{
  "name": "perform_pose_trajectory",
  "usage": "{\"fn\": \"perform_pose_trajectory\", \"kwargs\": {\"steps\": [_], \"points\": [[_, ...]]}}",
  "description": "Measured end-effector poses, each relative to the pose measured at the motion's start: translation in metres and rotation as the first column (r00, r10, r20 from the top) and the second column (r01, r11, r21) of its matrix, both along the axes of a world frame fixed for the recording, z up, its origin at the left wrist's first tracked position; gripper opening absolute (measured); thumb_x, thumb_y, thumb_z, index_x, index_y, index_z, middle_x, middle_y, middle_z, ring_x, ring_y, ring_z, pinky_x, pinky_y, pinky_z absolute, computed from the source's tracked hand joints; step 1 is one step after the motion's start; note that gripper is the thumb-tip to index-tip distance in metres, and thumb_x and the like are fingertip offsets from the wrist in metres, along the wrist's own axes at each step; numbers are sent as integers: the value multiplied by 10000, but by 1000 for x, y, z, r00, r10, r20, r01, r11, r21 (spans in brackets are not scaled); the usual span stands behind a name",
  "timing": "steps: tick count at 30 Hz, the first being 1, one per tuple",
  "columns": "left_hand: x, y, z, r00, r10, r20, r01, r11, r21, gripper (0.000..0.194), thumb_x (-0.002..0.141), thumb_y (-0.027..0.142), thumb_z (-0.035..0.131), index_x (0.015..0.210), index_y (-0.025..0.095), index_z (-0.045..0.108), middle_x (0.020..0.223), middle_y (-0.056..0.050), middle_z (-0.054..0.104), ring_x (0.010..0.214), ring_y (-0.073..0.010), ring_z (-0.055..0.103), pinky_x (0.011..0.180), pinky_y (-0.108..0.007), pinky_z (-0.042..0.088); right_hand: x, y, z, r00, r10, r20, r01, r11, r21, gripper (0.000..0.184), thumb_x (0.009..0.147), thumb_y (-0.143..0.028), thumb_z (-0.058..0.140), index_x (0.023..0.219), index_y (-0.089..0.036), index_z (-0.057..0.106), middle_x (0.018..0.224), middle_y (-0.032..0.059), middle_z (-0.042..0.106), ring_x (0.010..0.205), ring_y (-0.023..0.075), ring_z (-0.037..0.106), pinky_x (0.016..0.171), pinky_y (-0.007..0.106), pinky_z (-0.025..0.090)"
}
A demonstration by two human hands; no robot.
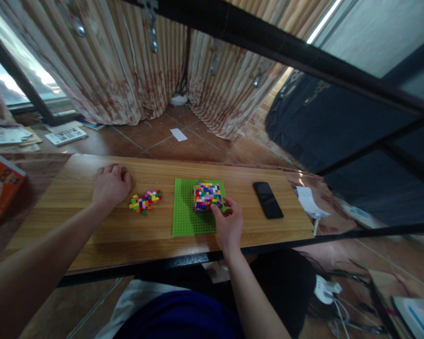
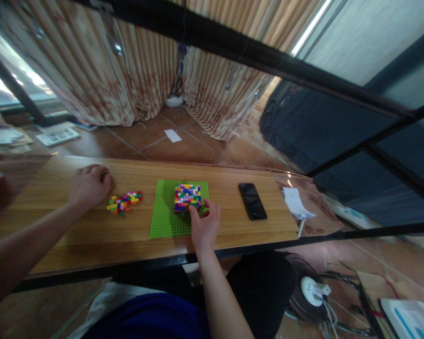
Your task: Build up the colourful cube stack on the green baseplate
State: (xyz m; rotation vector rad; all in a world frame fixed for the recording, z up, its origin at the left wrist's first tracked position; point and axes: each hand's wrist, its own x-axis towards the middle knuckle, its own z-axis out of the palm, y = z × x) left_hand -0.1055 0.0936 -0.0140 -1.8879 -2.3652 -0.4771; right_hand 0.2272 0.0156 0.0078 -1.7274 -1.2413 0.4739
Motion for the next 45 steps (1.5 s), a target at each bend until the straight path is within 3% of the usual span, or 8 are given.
{"fn": "perform_pose_trajectory", "kwargs": {"steps": [7, 13, 22, 25, 28, 33, 40, 45], "points": [[-1, 0, -1, 1000, -2, 4, 2, 1000, 14, 367, 903, 315, 392, 1119, 109, 605, 1255, -153, 581, 1160, -298, 475, 1031, -435, 365, -4, 9, -6, 845, 31, -534, -75, 995, -61, 501, 624, -388, 772, 1039, -126, 670, 926, 71, 700, 710, 145, 607, 665, 285, 486], [1, -1, 2, 1000, -2, 11, 2, 1000, 1, 371, 902, 318, 383, 1117, 111, 603, 1248, -162, 586, 1161, -309, 486, 1021, -446, 376, -5, 12, -4, 797, 27, -604, -67, 997, -44, 480, 577, -341, 798, 991, -133, 676, 898, 57, 711, 728, 147, 629, 665, 273, 503], [1, -1, 2, 1000, -7, 18, 7, 999, 33, 358, 894, 320, 380, 1090, 124, 606, 1209, -159, 608, 1157, -310, 508, 1009, -447, 390, 3, 1, -9, 894, 8, -448, -37, 998, -55, 569, 643, -445, 785, 1096, -128, 651, 989, 87, 698, 693, 129, 592, 622, 259, 482], [1, -2, 0, 1000, -7, 26, 6, 999, 37, 363, 894, 327, 368, 1081, 131, 611, 1213, -163, 605, 1165, -314, 512, 1010, -446, 390, -1, -11, -1, 953, 17, -304, 2, 998, 62, 414, 766, -419, 702, 1071, -143, 656, 969, 75, 679, 700, 127, 585, 640, 264, 483], [1, -2, 0, 999, -9, 42, 7, 999, 41, 371, 892, 333, 361, 1096, 147, 608, 1214, -156, 606, 1178, -312, 511, 1016, -454, 384, -17, -25, 12, 968, 178, -174, -144, 971, 193, 216, 871, -346, 596, 958, -170, 685, 908, 63, 674, 774, 151, 615, 687, 274, 498], [1, -3, 1, 997, -10, 70, 7, 999, 43, 399, 887, 348, 351, 1145, 173, 601, 1240, -151, 601, 1209, -320, 492, 1028, -483, 368, -60, -34, 17, 842, 539, 24, -538, 834, 127, 195, 895, -181, 517, 973, -209, 693, 926, 63, 668, 834, 162, 626, 740, 277, 517], [0, -2, -2, 998, 7, 65, -10, 999, 46, 407, 887, 362, 353, 1132, 173, 617, 1261, -144, 593, 1211, -314, 493, 1035, -456, 366, -109, 9, -4, 664, 695, 275, -701, 707, -95, 486, 808, -2, 480, 1250, -177, 581, 1222, 110, 612, 1171, 216, 526, 1019, 361, 433], [-1, -1, -4, 998, 1, 65, -6, 998, 65, 412, 883, 356, 349, 1109, 146, 622, 1229, -160, 605, 1183, -315, 505, 1029, -443, 364, -125, 50, -8, 511, 778, 365, -777, 600, -191, 437, 804, -143, 639, 1238, -151, 587, 1283, 118, 597, 1190, 242, 501, 1042, 380, 389]]}}
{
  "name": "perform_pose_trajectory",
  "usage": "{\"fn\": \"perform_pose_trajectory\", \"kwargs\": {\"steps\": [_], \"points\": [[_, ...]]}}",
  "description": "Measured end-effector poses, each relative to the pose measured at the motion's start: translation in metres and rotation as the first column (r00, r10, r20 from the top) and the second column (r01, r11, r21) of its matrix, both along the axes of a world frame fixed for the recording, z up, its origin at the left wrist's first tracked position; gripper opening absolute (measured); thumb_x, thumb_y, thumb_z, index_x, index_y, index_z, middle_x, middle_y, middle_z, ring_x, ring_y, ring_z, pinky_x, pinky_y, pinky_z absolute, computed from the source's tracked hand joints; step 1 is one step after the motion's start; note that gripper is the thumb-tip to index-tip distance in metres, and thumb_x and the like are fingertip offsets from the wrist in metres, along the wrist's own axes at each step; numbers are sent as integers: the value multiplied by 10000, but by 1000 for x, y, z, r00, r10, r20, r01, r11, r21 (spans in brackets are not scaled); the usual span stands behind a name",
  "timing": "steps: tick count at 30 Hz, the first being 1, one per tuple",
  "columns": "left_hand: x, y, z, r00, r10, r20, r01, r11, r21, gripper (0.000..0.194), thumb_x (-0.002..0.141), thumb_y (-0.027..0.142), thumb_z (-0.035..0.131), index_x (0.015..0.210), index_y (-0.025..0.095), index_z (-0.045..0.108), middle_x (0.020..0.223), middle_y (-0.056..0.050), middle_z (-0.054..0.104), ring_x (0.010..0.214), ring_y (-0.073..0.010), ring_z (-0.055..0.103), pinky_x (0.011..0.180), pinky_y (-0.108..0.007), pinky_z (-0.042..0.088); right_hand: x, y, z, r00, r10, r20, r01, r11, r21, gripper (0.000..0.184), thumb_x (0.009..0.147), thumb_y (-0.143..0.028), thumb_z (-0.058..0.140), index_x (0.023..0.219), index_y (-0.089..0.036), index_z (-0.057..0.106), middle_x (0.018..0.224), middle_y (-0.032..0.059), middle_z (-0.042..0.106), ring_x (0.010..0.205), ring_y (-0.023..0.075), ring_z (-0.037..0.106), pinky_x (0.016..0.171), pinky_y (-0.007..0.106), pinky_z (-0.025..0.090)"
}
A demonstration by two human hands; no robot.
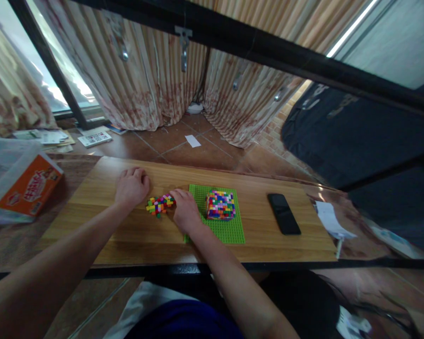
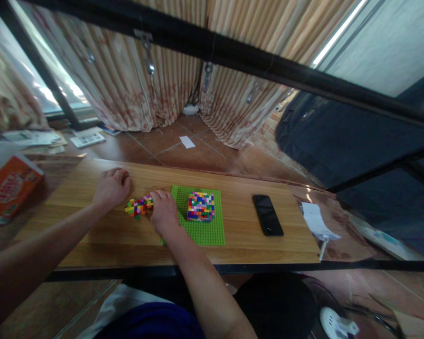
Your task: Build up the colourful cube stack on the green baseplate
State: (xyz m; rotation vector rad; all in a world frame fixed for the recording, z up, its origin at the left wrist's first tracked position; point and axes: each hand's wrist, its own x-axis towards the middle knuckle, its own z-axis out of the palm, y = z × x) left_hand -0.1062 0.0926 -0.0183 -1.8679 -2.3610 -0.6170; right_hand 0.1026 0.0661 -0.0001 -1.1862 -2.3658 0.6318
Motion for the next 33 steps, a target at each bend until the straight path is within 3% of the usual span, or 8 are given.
{"fn": "perform_pose_trajectory", "kwargs": {"steps": [6, 10, 16, 24, 33], "points": [[1, 0, 0, 1000, -4, -20, 4, 1000, 1, 423, 881, 345, 353, 1143, 136, 612, 1225, -159, 614, 1184, -313, 507, 1026, -446, 351, -1, 0, -8, 994, 109, -3, -109, 994, 20, 394, 842, -78, 558, 1229, -133, 609, 1224, 98, 648, 1124, 212, 537, 1021, 343, 391], [1, 0, -1, 999, -5, -35, 5, 1000, -4, 416, 885, 348, 350, 1127, 139, 616, 1216, -156, 618, 1185, -312, 509, 1022, -444, 351, 5, -16, -12, 995, 95, -36, -94, 995, 31, 388, 841, -20, 513, 1175, -171, 640, 1172, 94, 655, 1096, 204, 536, 974, 339, 421], [2, -1, 2, 1000, -10, -26, 10, 1000, 3, 401, 888, 340, 337, 1098, 141, 614, 1220, -157, 608, 1174, -305, 513, 1023, -433, 354, 13, -30, -8, 999, 45, -4, -45, 998, 40, 262, 889, -80, 525, 1093, -150, 673, 1050, 96, 650, 1018, 206, 533, 959, 321, 429], [1, -1, 2, 1000, -6, -16, 6, 1000, -3, 406, 888, 356, 337, 1120, 154, 602, 1239, -156, 598, 1199, -304, 497, 1030, -435, 352, 15, -37, -11, 999, 48, -17, -48, 998, 38, 243, 909, -115, 538, 1098, -184, 673, 1020, 75, 645, 992, 195, 540, 924, 311, 440], [2, -1, 2, 1000, 1, -18, -1, 1000, -12, 416, 877, 351, 353, 1142, 153, 606, 1247, -153, 600, 1184, -308, 505, 1038, -445, 344, 9, -34, -6, 999, -32, 3, 32, 999, 15, 216, 869, -145, 591, 1070, -188, 657, 1011, 75, 638, 991, 213, 551, 928, 330, 447]]}}
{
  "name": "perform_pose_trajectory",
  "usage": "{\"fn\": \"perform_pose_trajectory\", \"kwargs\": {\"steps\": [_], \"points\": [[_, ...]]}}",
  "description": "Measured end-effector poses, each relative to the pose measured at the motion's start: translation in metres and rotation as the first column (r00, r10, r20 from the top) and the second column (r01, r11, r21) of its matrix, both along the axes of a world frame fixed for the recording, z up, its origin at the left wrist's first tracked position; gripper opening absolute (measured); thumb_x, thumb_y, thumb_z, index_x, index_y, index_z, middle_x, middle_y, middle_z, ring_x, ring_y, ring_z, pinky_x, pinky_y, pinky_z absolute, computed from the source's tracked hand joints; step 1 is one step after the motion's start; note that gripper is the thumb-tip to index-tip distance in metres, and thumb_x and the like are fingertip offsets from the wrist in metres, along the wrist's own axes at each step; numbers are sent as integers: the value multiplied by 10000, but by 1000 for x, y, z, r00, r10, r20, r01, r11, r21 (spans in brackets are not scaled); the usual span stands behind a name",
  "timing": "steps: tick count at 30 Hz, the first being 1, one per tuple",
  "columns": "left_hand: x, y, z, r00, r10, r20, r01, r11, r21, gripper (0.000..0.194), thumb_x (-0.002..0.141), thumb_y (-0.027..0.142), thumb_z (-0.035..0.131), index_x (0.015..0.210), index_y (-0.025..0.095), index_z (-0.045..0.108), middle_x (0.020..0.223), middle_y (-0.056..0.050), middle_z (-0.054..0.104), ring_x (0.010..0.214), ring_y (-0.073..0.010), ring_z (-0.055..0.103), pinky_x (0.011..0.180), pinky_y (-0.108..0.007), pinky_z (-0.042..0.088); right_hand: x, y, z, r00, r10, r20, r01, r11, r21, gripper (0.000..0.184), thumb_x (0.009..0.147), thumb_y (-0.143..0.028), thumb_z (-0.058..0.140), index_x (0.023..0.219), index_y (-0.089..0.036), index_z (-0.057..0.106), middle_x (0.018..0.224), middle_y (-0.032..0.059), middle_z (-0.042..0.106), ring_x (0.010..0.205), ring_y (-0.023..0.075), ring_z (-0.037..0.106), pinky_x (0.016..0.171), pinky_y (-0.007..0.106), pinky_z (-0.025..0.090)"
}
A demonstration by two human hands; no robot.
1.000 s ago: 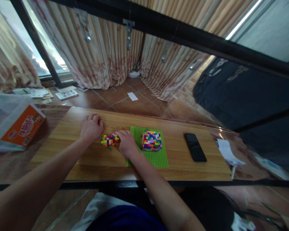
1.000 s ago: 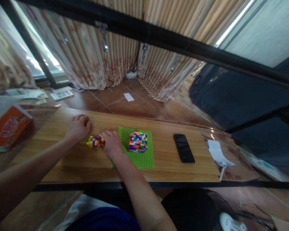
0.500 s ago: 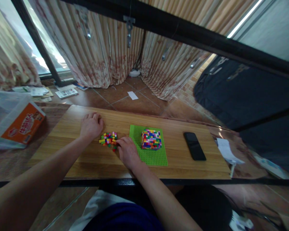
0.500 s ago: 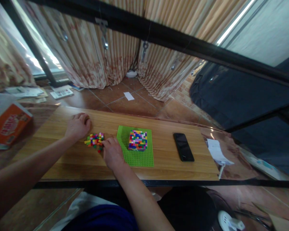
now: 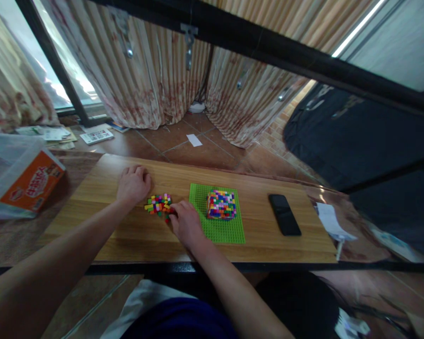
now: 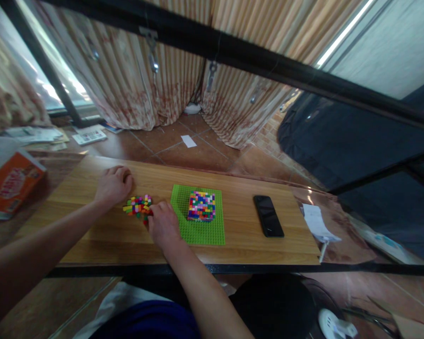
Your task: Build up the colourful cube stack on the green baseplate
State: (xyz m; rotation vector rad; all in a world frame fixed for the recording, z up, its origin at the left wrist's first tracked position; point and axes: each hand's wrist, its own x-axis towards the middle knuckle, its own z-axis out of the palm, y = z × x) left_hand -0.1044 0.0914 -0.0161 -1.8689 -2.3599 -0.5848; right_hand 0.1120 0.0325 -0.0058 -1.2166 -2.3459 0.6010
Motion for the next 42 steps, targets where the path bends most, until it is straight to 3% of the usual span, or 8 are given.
{"fn": "perform_pose_trajectory", "kwargs": {"steps": [7, 12, 17, 26, 33, 42], "points": [[0, 0, -1, 1000, 1, 4, -1, 1000, 2, 431, 883, 364, 340, 1145, 142, 601, 1258, -161, 591, 1201, -316, 496, 1045, -435, 350, -5, 2, -4, 999, -44, 3, 44, 999, 10, 177, 903, -135, 527, 950, -209, 681, 944, 64, 633, 940, 199, 561, 869, 308, 458], [-1, 1, -1, 1000, 3, 11, -3, 1000, -2, 418, 883, 354, 345, 1133, 143, 605, 1255, -158, 587, 1200, -311, 501, 1063, -427, 345, 5, -13, 6, 977, -110, -181, 102, 993, -55, 187, 916, -135, 517, 950, -215, 682, 944, 50, 638, 925, 173, 591, 846, 284, 473], [-1, 1, 0, 1000, -5, 2, 5, 1000, -14, 408, 894, 360, 344, 1153, 170, 595, 1246, -143, 595, 1215, -303, 496, 1067, -431, 348, 31, -33, 18, 904, -234, -358, 179, 967, -179, 187, 889, -116, 520, 902, -207, 683, 898, 39, 643, 862, 162, 615, 767, 264, 489], [1, -1, 4, 998, -6, 62, 7, 1000, -27, 422, 895, 366, 347, 1141, 145, 610, 1270, -165, 579, 1226, -326, 469, 1073, -450, 329, 86, -55, 13, 739, -458, -495, 339, 887, -315, 141, 886, -219, 557, 920, -210, 693, 855, 26, 658, 797, 159, 627, 727, 273, 503], [0, 0, 7, 999, -29, -25, 27, 998, -59, 408, 906, 332, 345, 1127, 99, 597, 1232, -169, 593, 1177, -305, 485, 1046, -429, 358, 111, -45, 18, 687, -491, -536, 454, 866, -211, 168, 889, -209, 560, 954, -195, 715, 965, 70, 677, 912, 184, 646, 811, 321, 526], [-2, 2, 1, 998, -12, -69, 11, 1000, -24, 400, 901, 336, 363, 1139, 123, 604, 1229, -159, 603, 1152, -306, 506, 1026, -433, 382, 112, -34, 25, 795, -482, -368, 539, 840, 65, 196, 922, -196, 522, 994, -192, 704, 939, 76, 675, 853, 173, 650, 760, 306, 538]]}}
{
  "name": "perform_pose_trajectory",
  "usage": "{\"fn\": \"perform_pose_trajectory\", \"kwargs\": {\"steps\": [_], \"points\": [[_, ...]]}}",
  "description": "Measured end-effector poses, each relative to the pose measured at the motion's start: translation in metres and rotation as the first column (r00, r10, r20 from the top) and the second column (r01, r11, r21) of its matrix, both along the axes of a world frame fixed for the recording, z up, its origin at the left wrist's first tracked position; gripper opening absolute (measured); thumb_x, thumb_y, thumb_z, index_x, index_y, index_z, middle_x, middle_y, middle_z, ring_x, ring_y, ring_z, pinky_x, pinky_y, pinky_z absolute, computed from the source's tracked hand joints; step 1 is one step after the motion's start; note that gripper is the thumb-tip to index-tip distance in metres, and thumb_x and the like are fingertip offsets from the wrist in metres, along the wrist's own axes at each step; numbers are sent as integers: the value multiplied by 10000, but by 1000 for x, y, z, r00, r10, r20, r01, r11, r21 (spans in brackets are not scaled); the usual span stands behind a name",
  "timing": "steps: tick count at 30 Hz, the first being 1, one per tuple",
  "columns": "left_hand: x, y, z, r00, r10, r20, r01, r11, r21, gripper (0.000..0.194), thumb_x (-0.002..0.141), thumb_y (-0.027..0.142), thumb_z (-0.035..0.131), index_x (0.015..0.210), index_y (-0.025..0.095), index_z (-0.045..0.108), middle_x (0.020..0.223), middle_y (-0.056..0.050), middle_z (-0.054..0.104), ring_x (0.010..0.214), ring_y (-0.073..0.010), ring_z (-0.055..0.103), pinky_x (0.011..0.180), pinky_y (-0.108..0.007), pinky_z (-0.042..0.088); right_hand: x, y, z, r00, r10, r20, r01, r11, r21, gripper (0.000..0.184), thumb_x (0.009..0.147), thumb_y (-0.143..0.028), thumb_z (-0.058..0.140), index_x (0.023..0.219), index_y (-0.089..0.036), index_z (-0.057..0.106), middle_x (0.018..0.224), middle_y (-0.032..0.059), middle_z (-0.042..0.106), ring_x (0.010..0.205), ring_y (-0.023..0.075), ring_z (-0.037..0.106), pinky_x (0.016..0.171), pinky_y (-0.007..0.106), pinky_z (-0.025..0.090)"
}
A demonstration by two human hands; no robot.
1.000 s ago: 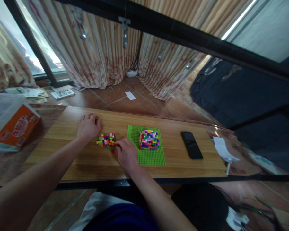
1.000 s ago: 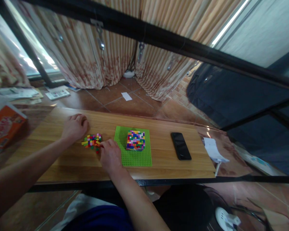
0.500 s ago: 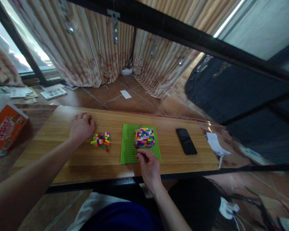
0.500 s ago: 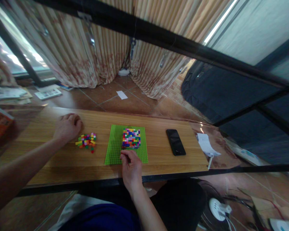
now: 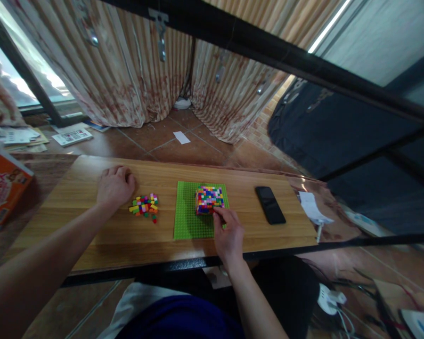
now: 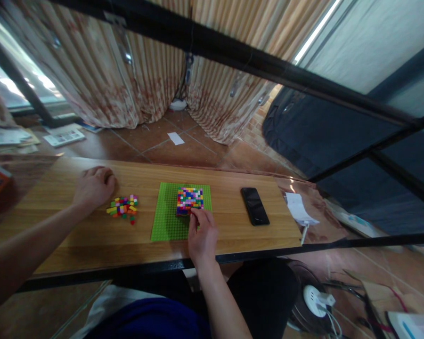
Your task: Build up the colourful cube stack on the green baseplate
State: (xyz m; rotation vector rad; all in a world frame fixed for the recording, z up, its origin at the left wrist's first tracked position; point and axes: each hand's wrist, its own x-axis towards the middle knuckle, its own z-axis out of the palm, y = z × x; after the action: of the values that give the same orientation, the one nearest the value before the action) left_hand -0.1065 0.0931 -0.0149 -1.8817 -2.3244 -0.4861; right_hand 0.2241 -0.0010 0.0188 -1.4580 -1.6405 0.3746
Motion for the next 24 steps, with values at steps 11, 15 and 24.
{"fn": "perform_pose_trajectory", "kwargs": {"steps": [11, 15, 24], "points": [[0, 1, -1, 1000, 0, 15, 0, 1000, 4, 393, 896, 332, 364, 1120, 126, 612, 1226, -165, 603, 1159, -312, 503, 1030, -439, 383, -2, 7, -2, 980, -21, 200, 12, 999, 42, 186, 926, -176, 504, 916, -174, 690, 854, 64, 660, 752, 160, 619, 688, 275, 495], [-1, 1, -2, 1000, -16, 6, 16, 1000, 14, 400, 897, 326, 359, 1115, 109, 614, 1215, -172, 605, 1158, -310, 505, 1040, -435, 376, -2, 7, -3, 966, -46, 255, 34, 998, 52, 201, 939, -194, 495, 912, -183, 694, 849, 61, 660, 782, 166, 622, 702, 274, 479], [1, 0, 1, 1000, 3, 19, -3, 1000, -7, 379, 896, 329, 365, 1106, 129, 610, 1220, -154, 604, 1162, -308, 501, 1025, -435, 387, 2, 3, -6, 945, -48, 323, 28, 997, 68, 195, 953, -230, 514, 986, -206, 705, 913, 57, 676, 825, 164, 635, 711, 261, 471]]}}
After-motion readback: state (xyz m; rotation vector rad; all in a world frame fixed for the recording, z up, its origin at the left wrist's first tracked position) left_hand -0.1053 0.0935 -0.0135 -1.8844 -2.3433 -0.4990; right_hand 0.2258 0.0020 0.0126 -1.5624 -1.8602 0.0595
